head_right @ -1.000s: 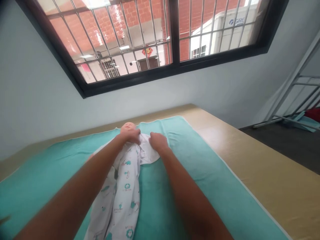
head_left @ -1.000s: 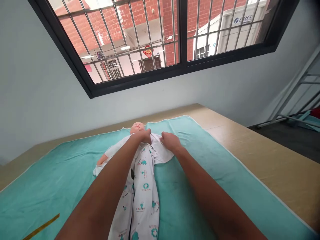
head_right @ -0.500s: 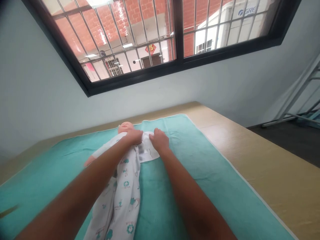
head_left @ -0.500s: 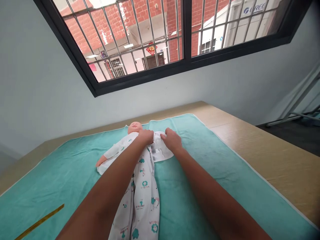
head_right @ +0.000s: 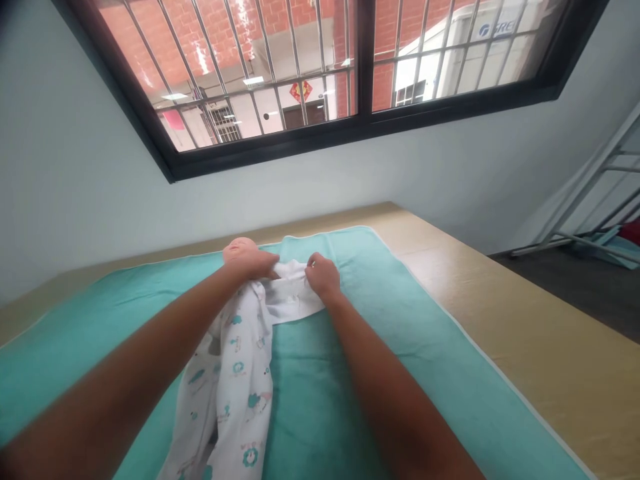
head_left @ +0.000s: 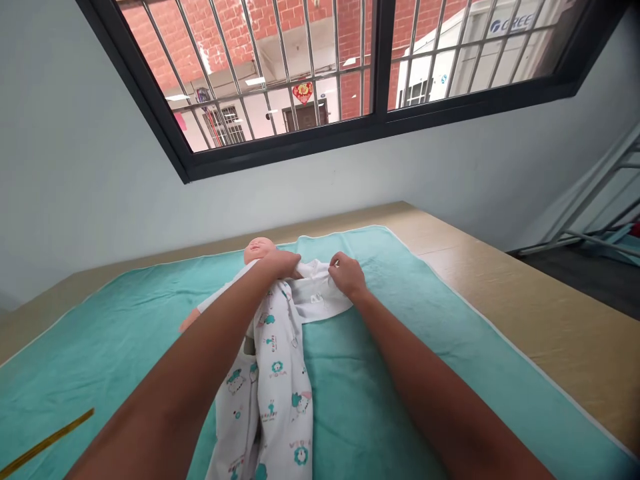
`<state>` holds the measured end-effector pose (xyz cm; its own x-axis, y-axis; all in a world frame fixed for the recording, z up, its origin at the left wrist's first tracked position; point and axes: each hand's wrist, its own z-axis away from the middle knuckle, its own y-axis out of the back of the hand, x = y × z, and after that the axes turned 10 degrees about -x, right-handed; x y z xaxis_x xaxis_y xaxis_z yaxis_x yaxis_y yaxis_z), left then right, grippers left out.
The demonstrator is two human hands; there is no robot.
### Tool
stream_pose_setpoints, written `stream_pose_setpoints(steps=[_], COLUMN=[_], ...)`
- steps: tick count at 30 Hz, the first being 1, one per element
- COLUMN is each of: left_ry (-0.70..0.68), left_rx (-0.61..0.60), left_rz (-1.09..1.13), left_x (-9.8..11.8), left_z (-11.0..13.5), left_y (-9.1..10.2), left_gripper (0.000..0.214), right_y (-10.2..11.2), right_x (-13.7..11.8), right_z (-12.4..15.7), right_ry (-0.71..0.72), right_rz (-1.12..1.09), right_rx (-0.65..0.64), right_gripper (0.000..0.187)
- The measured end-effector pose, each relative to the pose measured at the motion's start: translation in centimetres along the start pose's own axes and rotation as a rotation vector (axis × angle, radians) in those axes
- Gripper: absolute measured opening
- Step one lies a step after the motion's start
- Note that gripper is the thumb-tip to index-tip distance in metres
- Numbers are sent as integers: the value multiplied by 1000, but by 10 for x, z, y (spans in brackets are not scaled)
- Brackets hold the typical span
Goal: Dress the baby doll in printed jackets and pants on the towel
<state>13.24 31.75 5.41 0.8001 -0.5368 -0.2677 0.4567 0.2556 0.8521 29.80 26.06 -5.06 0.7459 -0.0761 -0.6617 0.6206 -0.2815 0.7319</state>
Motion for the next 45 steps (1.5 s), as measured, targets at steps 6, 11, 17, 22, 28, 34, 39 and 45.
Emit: stream_pose_setpoints(steps=[6,11,17,22,28,34,39,45], left_ry=[-33,-93,-114,-74,-30,24,153,171], left_rx=[18,61,67,49,58,68,98,146], left_rz=[-37,-81,-73,-34,18,76,134,166], left_x=[-9,9,20,16,9,0,-15,-42], left_z=[2,-12,-28,-33,-26,-4,17,35], left_y=[-8,-23,-33,-32,-27,-16,-10,-11], left_gripper=[46,34,27,27,33,57,56,57], right_y=[13,24,32,23,31,45,42,42], right_x=[24,31,27,26,50,74,74,75], right_z=[-10,-14,-14,-13,-19,-20,-19,-19], right_ry=[-189,-132,-11,-15,-155,-316,-368,-387], right_rz=[-72,53,127,186,139,81,46,31], right_rx=[-18,-300,-444,-265,-81,67,108,114], right_gripper=[28,42,39,21,32,34,32,31])
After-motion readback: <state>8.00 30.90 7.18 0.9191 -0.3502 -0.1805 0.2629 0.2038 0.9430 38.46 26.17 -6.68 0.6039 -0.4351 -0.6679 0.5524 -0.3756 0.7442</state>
